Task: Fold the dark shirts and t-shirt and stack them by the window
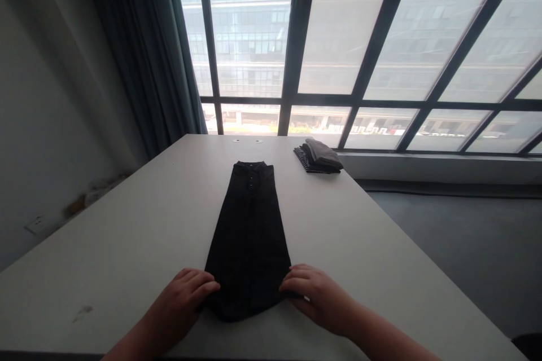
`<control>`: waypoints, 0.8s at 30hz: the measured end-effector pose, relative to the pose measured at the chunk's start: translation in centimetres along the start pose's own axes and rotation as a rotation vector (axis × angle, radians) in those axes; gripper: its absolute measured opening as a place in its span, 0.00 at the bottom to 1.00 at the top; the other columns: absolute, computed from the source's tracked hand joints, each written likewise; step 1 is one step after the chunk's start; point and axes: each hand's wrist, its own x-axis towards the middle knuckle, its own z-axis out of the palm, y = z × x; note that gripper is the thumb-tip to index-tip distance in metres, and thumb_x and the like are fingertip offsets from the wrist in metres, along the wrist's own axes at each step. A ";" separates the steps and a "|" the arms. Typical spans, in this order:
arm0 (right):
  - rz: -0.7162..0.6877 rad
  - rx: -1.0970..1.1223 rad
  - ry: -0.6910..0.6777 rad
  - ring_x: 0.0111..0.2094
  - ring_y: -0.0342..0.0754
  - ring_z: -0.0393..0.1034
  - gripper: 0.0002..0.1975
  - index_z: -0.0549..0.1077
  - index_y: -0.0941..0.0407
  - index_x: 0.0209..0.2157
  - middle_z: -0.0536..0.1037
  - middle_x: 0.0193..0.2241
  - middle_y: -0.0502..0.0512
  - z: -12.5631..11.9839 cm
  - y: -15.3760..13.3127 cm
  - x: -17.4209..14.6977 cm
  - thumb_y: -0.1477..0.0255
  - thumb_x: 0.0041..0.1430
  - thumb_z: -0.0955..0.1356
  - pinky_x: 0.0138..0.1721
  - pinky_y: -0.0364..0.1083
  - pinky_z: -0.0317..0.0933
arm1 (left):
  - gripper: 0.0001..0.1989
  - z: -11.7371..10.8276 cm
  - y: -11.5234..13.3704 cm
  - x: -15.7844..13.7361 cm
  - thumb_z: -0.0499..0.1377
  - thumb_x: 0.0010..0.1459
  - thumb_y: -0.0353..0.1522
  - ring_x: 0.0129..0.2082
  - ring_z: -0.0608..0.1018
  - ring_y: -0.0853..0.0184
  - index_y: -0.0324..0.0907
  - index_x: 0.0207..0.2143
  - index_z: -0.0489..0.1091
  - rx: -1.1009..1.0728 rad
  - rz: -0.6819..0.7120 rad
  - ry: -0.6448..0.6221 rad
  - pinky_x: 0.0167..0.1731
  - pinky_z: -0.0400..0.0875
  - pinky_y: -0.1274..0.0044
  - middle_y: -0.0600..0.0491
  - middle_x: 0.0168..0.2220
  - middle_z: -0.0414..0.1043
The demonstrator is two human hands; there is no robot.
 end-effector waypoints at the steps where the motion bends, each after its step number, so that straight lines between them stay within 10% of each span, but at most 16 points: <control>1: 0.014 0.005 -0.002 0.46 0.50 0.77 0.11 0.80 0.52 0.47 0.83 0.43 0.55 -0.3 0.0 0.2 0.73 0.67 0.66 0.53 0.49 0.67 | 0.31 0.0 -0.1 0.1 0.50 0.47 0.14 0.41 0.81 0.63 0.47 0.49 0.71 -0.015 -0.026 -0.011 0.42 0.76 0.73 0.52 0.43 0.80; 12: 0.129 0.119 0.014 0.36 0.46 0.77 0.10 0.80 0.53 0.44 0.83 0.37 0.54 -3.7 1.1 1.6 0.68 0.68 0.67 0.40 0.44 0.67 | 0.11 -1.5 -1.5 3.4 0.59 0.65 0.28 0.36 0.84 0.68 0.48 0.47 0.74 -0.289 -0.135 0.062 0.39 0.77 0.80 0.56 0.39 0.83; 24: 0.390 0.227 0.185 0.30 0.46 0.73 0.12 0.80 0.55 0.42 0.80 0.30 0.51 -6.2 8.2 10.2 0.64 0.63 0.68 0.33 0.44 0.65 | 0.15 -0.4 -10.1 12.3 0.59 0.64 0.44 0.27 0.76 0.67 0.43 0.44 0.75 -0.452 -0.452 -0.092 0.29 0.69 0.78 0.56 0.29 0.76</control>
